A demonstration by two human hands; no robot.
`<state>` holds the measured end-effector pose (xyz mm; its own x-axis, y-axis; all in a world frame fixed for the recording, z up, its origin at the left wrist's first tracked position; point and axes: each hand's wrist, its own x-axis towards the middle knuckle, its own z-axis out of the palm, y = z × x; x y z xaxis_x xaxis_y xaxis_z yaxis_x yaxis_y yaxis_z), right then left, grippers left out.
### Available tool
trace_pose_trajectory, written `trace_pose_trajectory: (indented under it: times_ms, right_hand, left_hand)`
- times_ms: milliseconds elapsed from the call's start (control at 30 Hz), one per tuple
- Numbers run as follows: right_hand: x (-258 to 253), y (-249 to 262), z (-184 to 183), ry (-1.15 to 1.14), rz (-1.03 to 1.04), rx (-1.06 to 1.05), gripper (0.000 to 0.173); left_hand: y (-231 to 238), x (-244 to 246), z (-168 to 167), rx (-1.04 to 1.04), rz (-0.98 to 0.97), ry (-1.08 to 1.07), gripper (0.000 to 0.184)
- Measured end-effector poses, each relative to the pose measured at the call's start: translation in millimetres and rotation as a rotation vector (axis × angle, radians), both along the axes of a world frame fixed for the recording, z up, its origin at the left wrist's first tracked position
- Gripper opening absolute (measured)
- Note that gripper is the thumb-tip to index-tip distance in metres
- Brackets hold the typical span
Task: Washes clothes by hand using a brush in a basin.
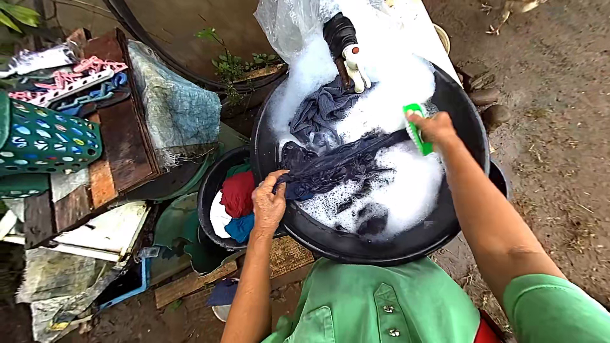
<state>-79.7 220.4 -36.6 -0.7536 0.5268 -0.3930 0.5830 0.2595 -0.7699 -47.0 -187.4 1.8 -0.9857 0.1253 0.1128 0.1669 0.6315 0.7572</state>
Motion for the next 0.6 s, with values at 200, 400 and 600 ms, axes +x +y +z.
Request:
trace_pose_trajectory:
  times_ms: [200,400,600]
  right_hand:
    - [5,-30,-27,-0.339,0.132,0.296,0.063]
    - [7,-95,32,-0.043,0.275,0.210,0.051]
    - [6,-214,35,-0.055,0.806,0.168,0.059]
  left_hand:
    - [3,4,-7,-0.115,-0.073,0.047,0.020]
    - [6,2,8,-0.320,-0.103,-0.172,0.032]
    - [3,7,-3,-0.306,-0.124,0.012,0.028]
